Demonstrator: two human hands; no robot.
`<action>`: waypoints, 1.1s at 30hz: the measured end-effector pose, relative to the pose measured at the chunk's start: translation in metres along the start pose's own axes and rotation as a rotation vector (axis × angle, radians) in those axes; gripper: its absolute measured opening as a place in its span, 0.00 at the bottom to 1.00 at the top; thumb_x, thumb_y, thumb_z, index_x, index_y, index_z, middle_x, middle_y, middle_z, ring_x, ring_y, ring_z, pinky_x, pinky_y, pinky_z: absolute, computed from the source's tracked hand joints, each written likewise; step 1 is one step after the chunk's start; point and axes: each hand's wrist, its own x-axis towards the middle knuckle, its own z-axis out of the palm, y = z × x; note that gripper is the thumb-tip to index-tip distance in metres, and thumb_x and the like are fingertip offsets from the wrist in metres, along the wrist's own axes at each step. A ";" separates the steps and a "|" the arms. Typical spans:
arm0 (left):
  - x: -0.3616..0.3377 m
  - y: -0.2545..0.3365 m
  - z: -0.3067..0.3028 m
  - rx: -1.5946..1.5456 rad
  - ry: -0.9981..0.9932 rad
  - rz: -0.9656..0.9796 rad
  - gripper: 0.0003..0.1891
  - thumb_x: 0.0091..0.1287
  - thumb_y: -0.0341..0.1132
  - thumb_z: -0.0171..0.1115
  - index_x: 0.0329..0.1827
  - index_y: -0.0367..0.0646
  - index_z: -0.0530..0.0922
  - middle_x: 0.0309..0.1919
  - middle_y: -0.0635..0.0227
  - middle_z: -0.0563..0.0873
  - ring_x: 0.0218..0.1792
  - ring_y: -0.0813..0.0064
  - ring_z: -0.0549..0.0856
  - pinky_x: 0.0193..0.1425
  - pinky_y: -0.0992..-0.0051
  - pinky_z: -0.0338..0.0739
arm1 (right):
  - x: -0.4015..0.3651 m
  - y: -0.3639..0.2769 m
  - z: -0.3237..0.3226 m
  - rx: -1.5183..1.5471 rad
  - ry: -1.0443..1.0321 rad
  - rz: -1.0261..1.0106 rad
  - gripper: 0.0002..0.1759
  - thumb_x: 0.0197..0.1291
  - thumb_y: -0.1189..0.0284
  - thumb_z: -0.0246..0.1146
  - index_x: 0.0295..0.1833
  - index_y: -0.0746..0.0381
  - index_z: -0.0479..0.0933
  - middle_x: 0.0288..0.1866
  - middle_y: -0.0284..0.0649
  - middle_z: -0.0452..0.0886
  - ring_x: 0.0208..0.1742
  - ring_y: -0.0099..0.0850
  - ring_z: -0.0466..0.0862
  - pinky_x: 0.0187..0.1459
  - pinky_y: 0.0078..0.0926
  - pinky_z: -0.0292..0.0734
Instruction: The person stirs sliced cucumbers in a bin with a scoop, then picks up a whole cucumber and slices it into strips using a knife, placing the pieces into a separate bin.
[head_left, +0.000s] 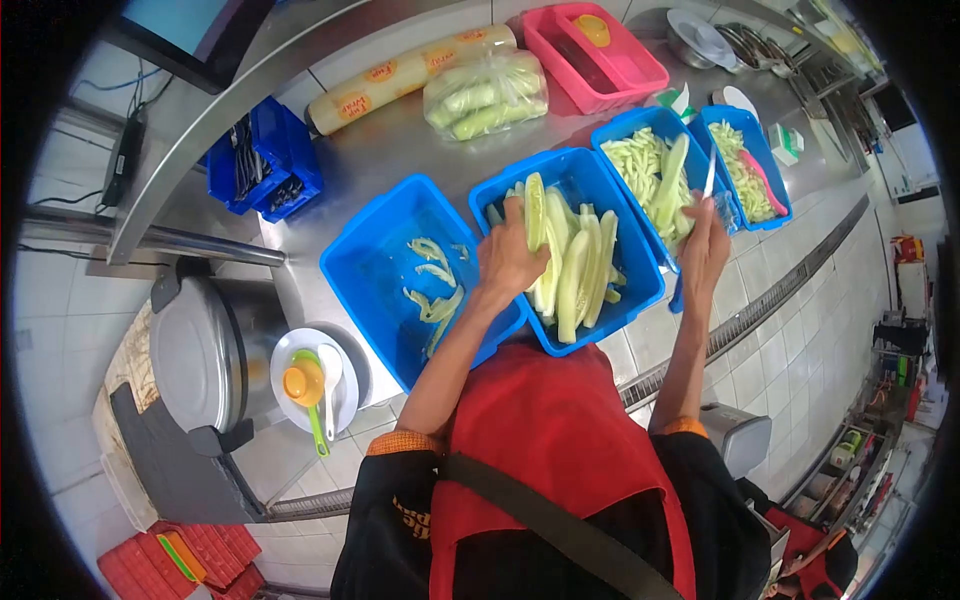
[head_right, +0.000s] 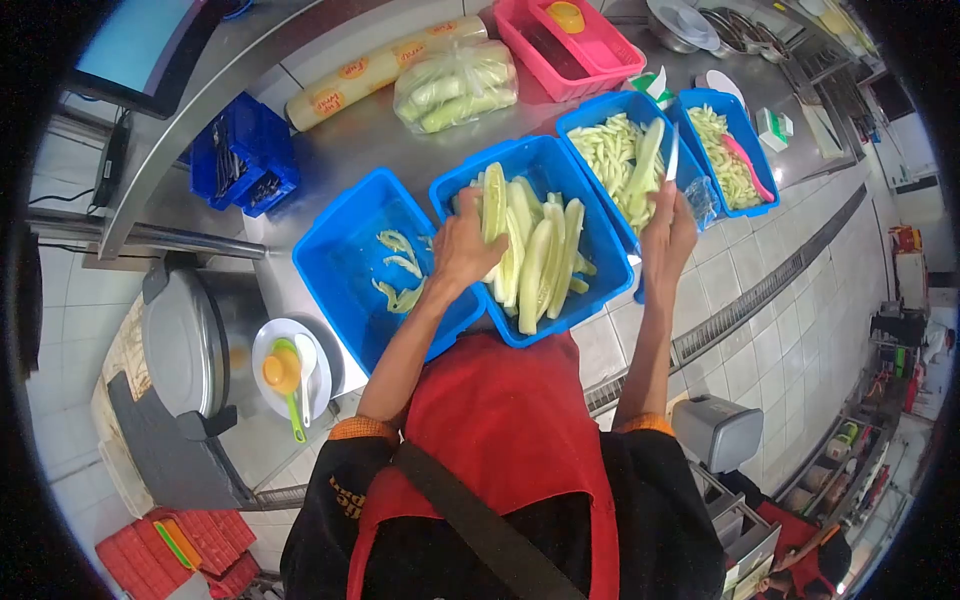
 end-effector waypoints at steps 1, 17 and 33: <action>0.000 0.002 -0.005 -0.077 -0.009 -0.025 0.32 0.57 0.35 0.70 0.63 0.39 0.65 0.34 0.51 0.87 0.36 0.49 0.88 0.42 0.54 0.81 | -0.011 -0.008 0.004 0.240 -0.100 0.253 0.24 0.73 0.57 0.57 0.52 0.69 0.83 0.28 0.40 0.82 0.21 0.22 0.73 0.27 0.22 0.67; -0.097 -0.010 -0.095 -1.286 -0.217 0.039 0.30 0.81 0.48 0.45 0.80 0.51 0.49 0.33 0.58 0.80 0.13 0.84 0.69 0.14 0.83 0.66 | -0.055 -0.120 0.106 0.273 -0.358 -0.819 0.08 0.61 0.72 0.70 0.40 0.65 0.83 0.32 0.44 0.87 0.26 0.37 0.86 0.26 0.29 0.78; -0.109 -0.022 -0.099 -1.339 -0.134 0.084 0.28 0.82 0.44 0.42 0.82 0.58 0.48 0.28 0.61 0.76 0.11 0.86 0.64 0.11 0.85 0.63 | -0.062 -0.148 0.108 0.221 -0.496 -0.890 0.08 0.59 0.71 0.72 0.40 0.64 0.84 0.29 0.43 0.86 0.23 0.35 0.85 0.24 0.30 0.75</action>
